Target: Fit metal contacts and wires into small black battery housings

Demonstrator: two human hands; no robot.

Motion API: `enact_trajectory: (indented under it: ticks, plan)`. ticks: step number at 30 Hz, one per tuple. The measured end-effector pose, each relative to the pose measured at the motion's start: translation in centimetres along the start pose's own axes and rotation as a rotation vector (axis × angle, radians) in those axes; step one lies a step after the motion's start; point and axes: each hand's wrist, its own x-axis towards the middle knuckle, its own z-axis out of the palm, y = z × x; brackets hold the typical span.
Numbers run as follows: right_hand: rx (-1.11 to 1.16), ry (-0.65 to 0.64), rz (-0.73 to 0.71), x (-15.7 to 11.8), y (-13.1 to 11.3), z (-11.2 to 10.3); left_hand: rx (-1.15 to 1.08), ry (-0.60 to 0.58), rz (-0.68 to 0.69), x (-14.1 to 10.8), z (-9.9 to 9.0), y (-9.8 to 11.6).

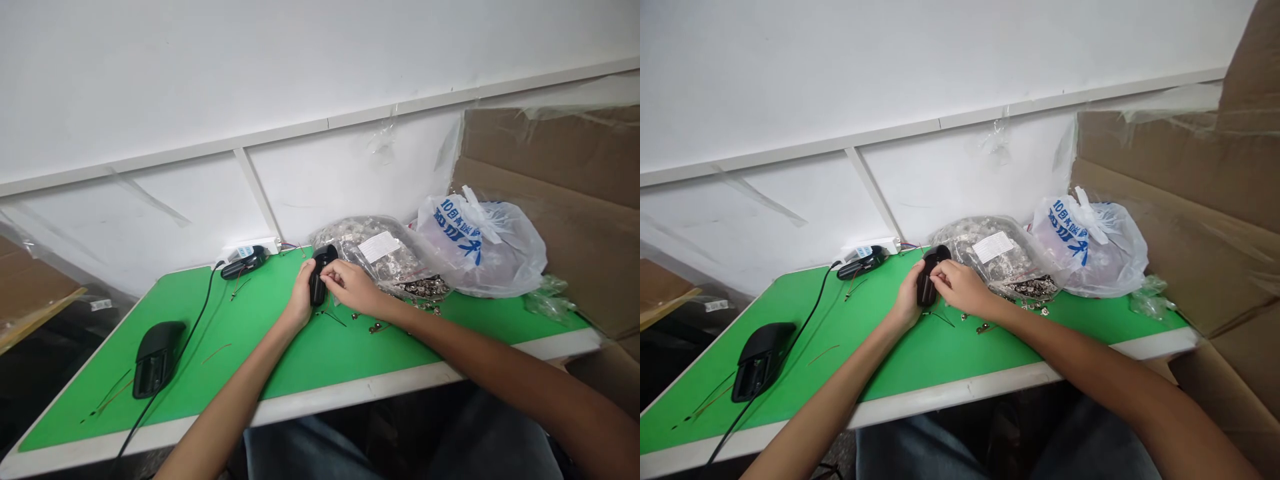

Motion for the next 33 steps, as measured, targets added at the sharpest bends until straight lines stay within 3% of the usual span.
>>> enact_trajectory:
  ticks: [6, 16, 21, 33]
  plan:
    - [0.213, 0.029, 0.144, 0.2, 0.0, 0.5, -0.088, 0.010, -0.100, -0.4, 0.4, 0.7]
    - [0.211, 0.019, 0.149, 0.2, -0.1, 0.6, -0.129, 0.052, -0.237, -1.1, 1.7, 2.1]
    - [0.217, 0.040, 0.158, 0.1, 0.0, 0.7, -0.143, 0.068, -0.246, -1.1, 1.8, 2.2]
    - [0.087, 0.090, 0.100, -0.2, -0.5, 0.6, -0.111, -0.019, -0.211, -0.8, 1.1, 1.5]
